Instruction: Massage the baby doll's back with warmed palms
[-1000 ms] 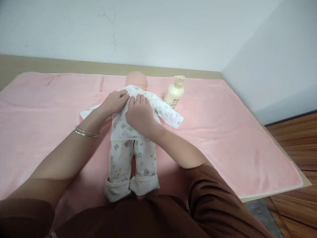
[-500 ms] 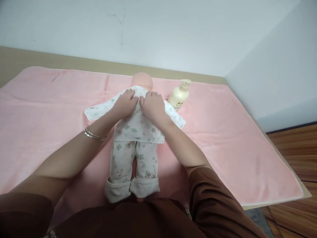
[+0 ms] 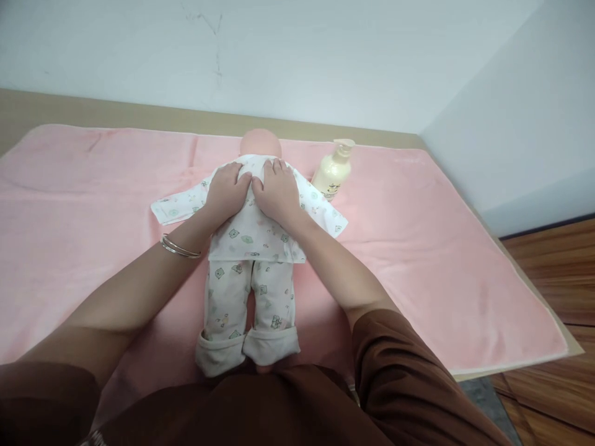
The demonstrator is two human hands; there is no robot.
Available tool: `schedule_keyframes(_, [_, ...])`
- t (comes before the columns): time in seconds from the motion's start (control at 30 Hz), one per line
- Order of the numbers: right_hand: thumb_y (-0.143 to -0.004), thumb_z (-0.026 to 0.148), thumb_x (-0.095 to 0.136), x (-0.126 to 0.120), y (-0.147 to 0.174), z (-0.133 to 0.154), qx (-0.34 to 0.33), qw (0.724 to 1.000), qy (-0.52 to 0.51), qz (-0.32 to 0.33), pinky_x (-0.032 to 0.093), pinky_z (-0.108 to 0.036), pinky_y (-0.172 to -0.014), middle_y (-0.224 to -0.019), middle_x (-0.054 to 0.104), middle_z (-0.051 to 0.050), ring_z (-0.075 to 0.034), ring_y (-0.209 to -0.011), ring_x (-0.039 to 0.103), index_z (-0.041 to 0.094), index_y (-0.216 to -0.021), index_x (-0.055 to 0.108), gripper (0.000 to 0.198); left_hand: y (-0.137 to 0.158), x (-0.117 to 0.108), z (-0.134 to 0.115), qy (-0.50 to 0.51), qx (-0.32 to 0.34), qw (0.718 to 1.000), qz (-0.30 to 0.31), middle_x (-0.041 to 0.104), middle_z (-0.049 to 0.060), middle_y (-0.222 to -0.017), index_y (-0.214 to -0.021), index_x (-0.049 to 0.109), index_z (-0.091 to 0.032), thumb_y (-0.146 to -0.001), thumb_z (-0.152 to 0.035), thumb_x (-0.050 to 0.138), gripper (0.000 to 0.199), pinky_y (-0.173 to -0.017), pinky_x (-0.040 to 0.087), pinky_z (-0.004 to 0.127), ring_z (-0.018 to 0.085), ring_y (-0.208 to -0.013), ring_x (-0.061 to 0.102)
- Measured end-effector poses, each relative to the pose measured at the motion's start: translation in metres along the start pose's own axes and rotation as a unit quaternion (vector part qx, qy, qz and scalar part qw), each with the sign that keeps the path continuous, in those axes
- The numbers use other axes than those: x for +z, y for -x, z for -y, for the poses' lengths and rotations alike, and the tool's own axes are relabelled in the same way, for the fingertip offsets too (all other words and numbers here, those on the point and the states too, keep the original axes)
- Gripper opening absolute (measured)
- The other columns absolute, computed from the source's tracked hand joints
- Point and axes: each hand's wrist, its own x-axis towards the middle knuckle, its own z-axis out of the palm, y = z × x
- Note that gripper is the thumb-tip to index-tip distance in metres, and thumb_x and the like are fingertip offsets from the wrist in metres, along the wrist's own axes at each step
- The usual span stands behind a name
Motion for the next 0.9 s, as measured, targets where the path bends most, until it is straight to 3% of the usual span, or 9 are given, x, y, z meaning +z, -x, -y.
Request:
schedule_keyframes(0.17, [-0.102, 0.033, 0.029, 0.008, 0.003, 0.000, -0.008, 1.000, 0.014, -0.009, 0.026, -0.049, -0.129, -0.160, 0.041, -0.024, -0.033, -0.153, 0.036, -0.004, -0.151, 0.038, 0.062, 0.003, -0.004, -0.004, -0.021, 0.002, 1.000, 0.007, 0.068, 0.016, -0.123, -0.113, 0.065, -0.013, -0.096, -0.031, 0.036, 0.038, -0.115, 0.043, 0.048, 0.031, -0.123, 0.058])
schedule_keyframes(0.3, [-0.102, 0.033, 0.029, -0.001, -0.001, -0.006, -0.034, 0.999, 0.023, 0.025, 0.028, -0.051, -0.128, -0.161, 0.038, -0.026, -0.035, -0.153, 0.035, -0.004, -0.150, 0.038, 0.061, 0.016, -0.020, -0.023, -0.048, 0.061, 0.994, 0.080, 0.068, 0.018, -0.108, -0.099, 0.065, -0.012, -0.090, -0.018, 0.037, 0.030, -0.108, 0.048, 0.049, 0.032, -0.112, 0.061])
schedule_keyframes(0.4, [-0.102, 0.031, 0.030, -0.015, -0.002, -0.007, -0.053, 0.996, 0.025, 0.075, 0.039, -0.051, -0.119, -0.150, 0.050, -0.027, -0.037, -0.142, 0.048, -0.002, -0.138, 0.048, 0.052, 0.019, -0.033, -0.031, -0.051, 0.073, 0.988, 0.125, 0.068, 0.015, -0.099, -0.091, 0.063, -0.014, -0.086, -0.014, 0.038, 0.026, -0.096, 0.053, 0.045, 0.028, -0.098, 0.064])
schedule_keyframes(0.5, [-0.102, 0.029, 0.029, -0.022, 0.008, 0.003, -0.048, 0.995, 0.049, 0.070, 0.047, -0.050, -0.108, -0.130, 0.063, -0.025, -0.036, -0.123, 0.059, 0.003, -0.125, 0.055, 0.043, 0.009, -0.039, -0.024, -0.032, 0.056, 0.987, 0.146, 0.067, 0.010, -0.088, -0.077, 0.058, -0.020, -0.087, -0.018, 0.038, 0.022, -0.089, 0.054, 0.043, 0.025, -0.087, 0.062])
schedule_keyframes(0.57, [-0.102, 0.025, 0.028, -0.022, 0.020, 0.014, -0.056, 0.994, 0.079, 0.042, 0.047, -0.050, -0.104, -0.124, 0.065, -0.025, -0.036, -0.117, 0.060, 0.004, -0.121, 0.057, 0.040, -0.001, -0.036, -0.015, -0.020, 0.048, 0.988, 0.145, 0.068, 0.011, -0.094, -0.077, 0.056, -0.021, -0.090, -0.021, 0.037, 0.023, -0.092, 0.054, 0.045, 0.026, -0.093, 0.062])
schedule_keyframes(0.73, [-0.099, 0.015, 0.023, -0.014, 0.041, 0.034, -0.048, 0.994, 0.100, 0.011, 0.046, -0.048, -0.102, -0.119, 0.064, -0.027, -0.035, -0.116, 0.059, 0.005, -0.120, 0.058, 0.042, -0.010, -0.017, -0.001, -0.033, 0.054, 0.993, 0.103, 0.067, 0.018, -0.116, -0.100, 0.063, -0.015, -0.096, -0.025, 0.029, 0.035, -0.107, 0.048, 0.052, 0.031, -0.113, 0.060])
schedule_keyframes(0.9, [-0.101, 0.018, 0.021, -0.015, 0.016, 0.019, -0.030, 0.995, 0.090, 0.039, 0.049, -0.047, -0.103, -0.123, 0.064, -0.023, -0.034, -0.122, 0.059, 0.003, -0.122, 0.058, 0.044, 0.015, -0.011, -0.018, -0.093, 0.103, 0.987, 0.081, 0.064, 0.022, -0.118, -0.106, 0.065, -0.009, -0.096, -0.017, 0.029, 0.038, -0.117, 0.037, 0.054, 0.036, -0.127, 0.054])
